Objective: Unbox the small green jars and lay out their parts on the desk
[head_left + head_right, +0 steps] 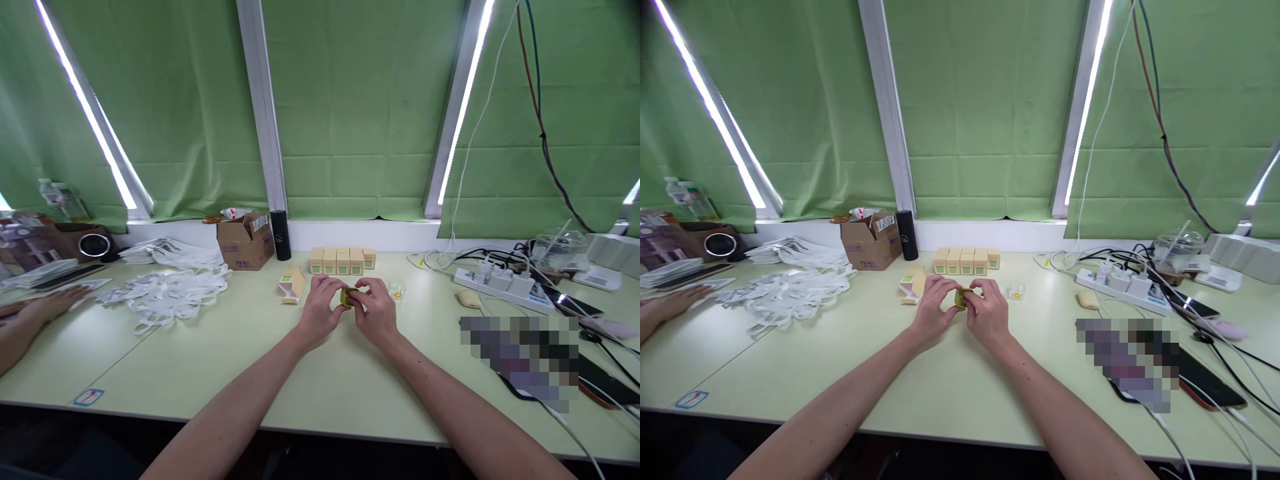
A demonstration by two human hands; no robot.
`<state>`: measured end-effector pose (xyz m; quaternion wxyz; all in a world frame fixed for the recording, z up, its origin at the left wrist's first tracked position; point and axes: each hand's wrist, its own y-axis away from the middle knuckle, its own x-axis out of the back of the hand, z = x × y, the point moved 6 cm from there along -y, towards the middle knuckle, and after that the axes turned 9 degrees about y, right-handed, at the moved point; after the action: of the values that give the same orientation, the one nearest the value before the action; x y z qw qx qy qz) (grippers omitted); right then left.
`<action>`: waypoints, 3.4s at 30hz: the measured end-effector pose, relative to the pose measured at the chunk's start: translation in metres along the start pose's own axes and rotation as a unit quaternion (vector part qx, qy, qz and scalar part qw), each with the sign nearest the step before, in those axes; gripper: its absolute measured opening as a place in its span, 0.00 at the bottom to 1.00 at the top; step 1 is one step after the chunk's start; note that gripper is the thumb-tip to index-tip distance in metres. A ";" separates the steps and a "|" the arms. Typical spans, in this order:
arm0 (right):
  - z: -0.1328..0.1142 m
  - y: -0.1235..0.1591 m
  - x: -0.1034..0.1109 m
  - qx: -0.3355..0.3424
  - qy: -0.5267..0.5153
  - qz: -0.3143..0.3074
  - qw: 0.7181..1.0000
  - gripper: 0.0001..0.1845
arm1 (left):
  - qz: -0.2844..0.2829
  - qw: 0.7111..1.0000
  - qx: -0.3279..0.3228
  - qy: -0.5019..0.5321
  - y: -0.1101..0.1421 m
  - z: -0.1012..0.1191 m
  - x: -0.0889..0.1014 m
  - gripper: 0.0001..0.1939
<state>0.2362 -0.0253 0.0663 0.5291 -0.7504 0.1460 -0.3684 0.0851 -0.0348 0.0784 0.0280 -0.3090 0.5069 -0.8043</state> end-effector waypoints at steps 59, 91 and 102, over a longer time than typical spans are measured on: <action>-0.013 -0.002 0.004 0.070 0.085 0.013 0.994 0.15 | 0.050 0.997 0.019 -0.054 0.001 -0.006 0.006 0.17; 0.045 -0.008 -0.076 -0.060 0.150 -0.139 0.977 0.10 | 0.171 0.960 0.219 -0.007 0.017 -0.070 0.025 0.20; -0.002 0.025 -0.045 0.025 0.067 -0.288 0.955 0.08 | 0.202 0.919 0.306 0.142 0.017 -0.077 0.023 0.22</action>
<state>0.2076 -0.0092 0.0260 0.4078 -0.7206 -0.0507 -0.5584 0.0213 0.0098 0.0520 0.2107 -0.0588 0.2862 -0.9329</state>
